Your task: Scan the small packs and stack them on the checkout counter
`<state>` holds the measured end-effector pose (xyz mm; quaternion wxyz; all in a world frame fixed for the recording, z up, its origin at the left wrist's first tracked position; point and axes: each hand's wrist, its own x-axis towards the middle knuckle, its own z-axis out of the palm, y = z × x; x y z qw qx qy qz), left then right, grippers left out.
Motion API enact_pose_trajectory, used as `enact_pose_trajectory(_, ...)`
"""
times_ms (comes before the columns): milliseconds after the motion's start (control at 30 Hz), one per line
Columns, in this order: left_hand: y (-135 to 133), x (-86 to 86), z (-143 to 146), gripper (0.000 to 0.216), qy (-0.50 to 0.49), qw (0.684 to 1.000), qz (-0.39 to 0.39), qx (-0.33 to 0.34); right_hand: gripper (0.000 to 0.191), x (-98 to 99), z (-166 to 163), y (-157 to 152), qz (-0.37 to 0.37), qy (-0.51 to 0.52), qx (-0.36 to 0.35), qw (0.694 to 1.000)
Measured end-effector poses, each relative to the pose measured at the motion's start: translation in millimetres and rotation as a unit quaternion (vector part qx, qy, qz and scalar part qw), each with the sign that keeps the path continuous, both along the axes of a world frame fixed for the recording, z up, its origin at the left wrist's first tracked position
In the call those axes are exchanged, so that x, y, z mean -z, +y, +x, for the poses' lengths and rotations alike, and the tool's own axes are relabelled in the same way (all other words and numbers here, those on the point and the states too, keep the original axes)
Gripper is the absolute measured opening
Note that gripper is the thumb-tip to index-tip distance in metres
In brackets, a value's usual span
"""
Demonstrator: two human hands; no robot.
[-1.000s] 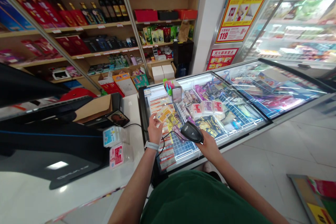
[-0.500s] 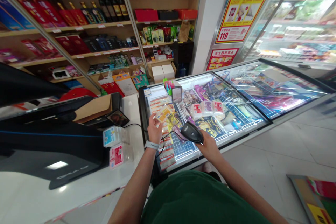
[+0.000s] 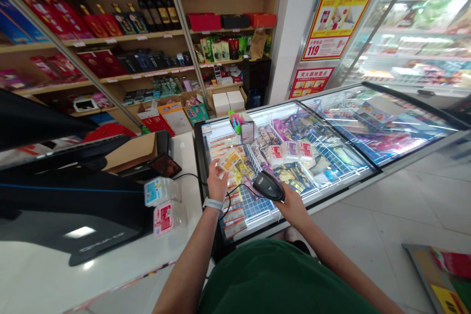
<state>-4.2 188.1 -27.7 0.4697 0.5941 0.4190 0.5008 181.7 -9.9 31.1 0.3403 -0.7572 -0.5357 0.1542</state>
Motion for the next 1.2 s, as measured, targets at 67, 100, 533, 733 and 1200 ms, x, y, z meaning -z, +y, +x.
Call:
enact_pose_trajectory(67, 0.1, 0.1, 0.0, 0.062, -0.001, 1.0, 0.001, 0.0, 0.026, 1.4, 0.6, -0.1, 0.001, 0.0, -0.003, 1.0)
enact_pose_trajectory(100, 0.2, 0.1, 0.0, 0.062, -0.002, 1.0, 0.001, 0.0, 0.028, 1.9, 0.9, -0.1, 0.001, 0.0, -0.005, 1.0)
enact_pose_trajectory(533, -1.5, -1.2, -0.6, 0.061, -0.001, 1.0, 0.007, 0.001, 0.028, 4.0, 0.9, -1.2, -0.003, 0.006, -0.008, 1.0)
enact_pose_trajectory(733, -1.9, -2.1, -0.2, 0.06, -0.005, 1.0, 0.007, 0.003, 0.033, 3.4, 0.6, -0.9, -0.008, 0.011, -0.009, 1.0)
enact_pose_trajectory(1200, -1.7, -0.7, -1.3, 0.062, -0.002, 1.0, 0.007, 0.0, 0.036, 4.3, 1.0, -0.9, -0.013, 0.0, -0.003, 1.0)
